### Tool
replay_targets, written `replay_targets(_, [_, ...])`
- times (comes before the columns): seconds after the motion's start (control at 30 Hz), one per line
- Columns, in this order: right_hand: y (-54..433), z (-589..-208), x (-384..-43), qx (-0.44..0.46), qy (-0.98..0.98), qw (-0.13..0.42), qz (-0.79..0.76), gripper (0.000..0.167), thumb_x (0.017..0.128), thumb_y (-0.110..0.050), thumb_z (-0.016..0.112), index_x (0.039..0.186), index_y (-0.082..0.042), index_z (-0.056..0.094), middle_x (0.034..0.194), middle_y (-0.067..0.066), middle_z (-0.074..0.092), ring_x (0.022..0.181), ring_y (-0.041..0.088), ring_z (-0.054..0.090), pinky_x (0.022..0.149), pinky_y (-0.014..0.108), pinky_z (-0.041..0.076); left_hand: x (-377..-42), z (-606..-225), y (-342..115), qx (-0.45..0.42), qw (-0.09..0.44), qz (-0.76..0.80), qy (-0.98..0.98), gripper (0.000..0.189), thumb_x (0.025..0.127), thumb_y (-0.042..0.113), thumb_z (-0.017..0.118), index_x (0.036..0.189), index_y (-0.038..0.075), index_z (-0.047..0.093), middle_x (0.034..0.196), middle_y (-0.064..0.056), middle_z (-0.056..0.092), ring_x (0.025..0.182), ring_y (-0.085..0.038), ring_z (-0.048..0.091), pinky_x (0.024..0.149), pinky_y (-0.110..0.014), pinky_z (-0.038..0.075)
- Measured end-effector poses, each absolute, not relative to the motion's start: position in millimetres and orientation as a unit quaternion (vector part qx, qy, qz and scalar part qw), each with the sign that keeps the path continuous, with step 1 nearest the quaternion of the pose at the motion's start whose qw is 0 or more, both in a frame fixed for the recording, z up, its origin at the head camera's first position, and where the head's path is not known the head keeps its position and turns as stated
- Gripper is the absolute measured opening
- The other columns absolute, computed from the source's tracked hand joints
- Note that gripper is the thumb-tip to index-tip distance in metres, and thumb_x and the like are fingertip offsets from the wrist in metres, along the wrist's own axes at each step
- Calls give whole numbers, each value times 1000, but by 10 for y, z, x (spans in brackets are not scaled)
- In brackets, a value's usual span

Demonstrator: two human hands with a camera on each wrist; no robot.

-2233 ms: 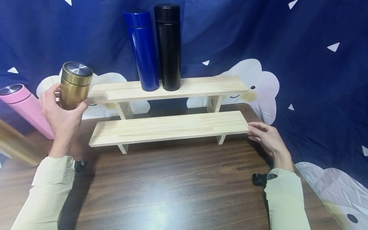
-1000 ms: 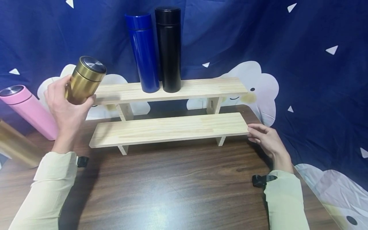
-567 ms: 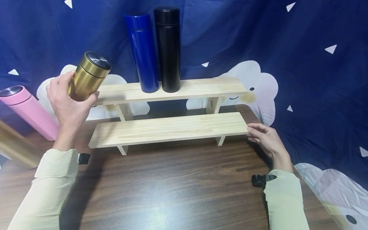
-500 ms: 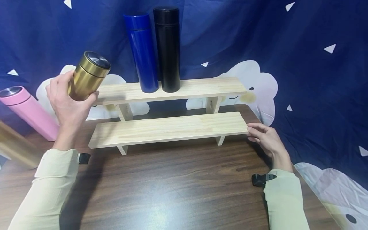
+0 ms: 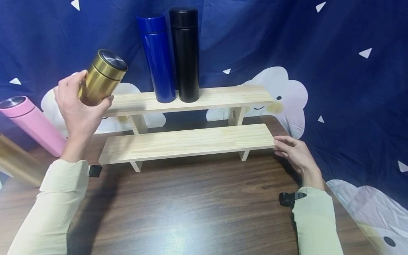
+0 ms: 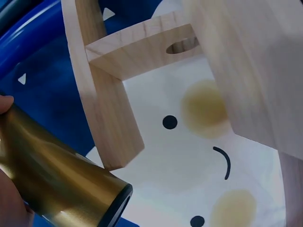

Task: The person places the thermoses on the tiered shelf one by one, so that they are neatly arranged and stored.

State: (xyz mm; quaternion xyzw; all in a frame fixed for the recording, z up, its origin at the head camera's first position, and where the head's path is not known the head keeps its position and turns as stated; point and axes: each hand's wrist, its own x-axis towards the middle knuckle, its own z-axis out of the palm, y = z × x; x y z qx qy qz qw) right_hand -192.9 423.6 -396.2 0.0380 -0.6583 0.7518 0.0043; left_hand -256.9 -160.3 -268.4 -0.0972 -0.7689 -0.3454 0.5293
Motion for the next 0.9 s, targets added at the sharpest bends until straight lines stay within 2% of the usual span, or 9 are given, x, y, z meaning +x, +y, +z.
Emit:
replay_targets(0.23, [4239,-3951,-1934,28,-666,0,746,18,98,1,63,104,-12,75,95,0,73,84,11,69,78,25,57,-2589,-2628,-1547,-105,530,-338,-771,64,68,22,87,129,15,69,120,-14,64,119,-28,48,101,-36,30])
replay_targets(0.9, [4240,-3958,-1933,33,-659,5,752,18,97,2,63,103,-11,75,94,1,73,84,11,69,79,25,57,-2629,-2458,-1385,-122,521,-346,-771,65,71,24,86,132,14,67,121,-14,63,113,-31,49,101,-34,30])
